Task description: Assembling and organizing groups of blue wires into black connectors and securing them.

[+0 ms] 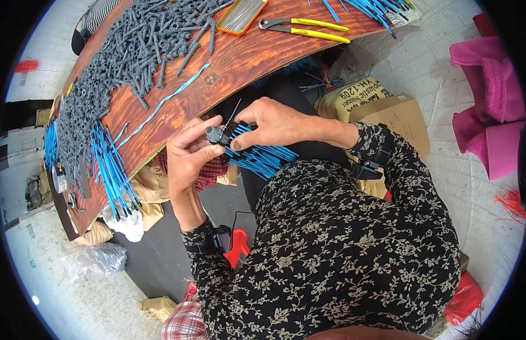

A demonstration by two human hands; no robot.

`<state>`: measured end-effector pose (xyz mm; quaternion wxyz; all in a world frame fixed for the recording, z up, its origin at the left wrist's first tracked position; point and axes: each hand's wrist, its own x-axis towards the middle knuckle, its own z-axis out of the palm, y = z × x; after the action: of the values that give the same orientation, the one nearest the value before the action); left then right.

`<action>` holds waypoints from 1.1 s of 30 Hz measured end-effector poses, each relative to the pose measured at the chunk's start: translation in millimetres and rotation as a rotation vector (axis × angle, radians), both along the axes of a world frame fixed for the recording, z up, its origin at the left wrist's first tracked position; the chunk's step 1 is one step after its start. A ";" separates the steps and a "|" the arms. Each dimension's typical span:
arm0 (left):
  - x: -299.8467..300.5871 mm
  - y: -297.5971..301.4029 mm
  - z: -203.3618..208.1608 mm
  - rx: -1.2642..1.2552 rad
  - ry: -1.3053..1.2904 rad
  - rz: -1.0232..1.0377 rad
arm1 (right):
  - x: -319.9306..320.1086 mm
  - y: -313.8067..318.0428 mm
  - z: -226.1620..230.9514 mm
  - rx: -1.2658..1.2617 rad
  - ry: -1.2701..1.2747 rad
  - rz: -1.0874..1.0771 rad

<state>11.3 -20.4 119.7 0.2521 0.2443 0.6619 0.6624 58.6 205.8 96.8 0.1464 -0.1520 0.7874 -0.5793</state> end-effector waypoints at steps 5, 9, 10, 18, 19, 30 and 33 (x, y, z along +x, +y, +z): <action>-2.0 -0.8 3.5 -0.105 0.103 0.013 | 0.8 3.1 -2.2 -0.022 -0.070 -0.034; 5.6 -0.7 4.5 -0.049 0.138 0.002 | 7.6 0.7 0.3 -0.129 -0.022 -0.036; 5.4 -0.4 5.4 -0.051 0.134 0.000 | 6.0 1.8 2.4 -0.083 -0.036 -0.007; -5.5 -2.3 -3.2 0.039 0.125 -0.104 | 2.4 0.1 2.6 0.013 -0.044 0.022; -6.4 -2.1 -4.0 0.022 0.092 -0.084 | 2.6 -0.7 3.1 0.045 -0.019 0.003; 1.9 0.8 -2.3 0.129 -0.099 -0.010 | 2.6 3.7 -5.4 -0.060 0.046 0.000; 3.2 -0.6 0.7 0.019 -0.069 0.020 | 1.2 4.7 -4.6 -0.025 0.057 -0.009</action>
<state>14.5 -21.0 120.4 0.2656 0.2170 0.6491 0.6790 59.9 210.5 92.2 0.1190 -0.1667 0.7846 -0.5853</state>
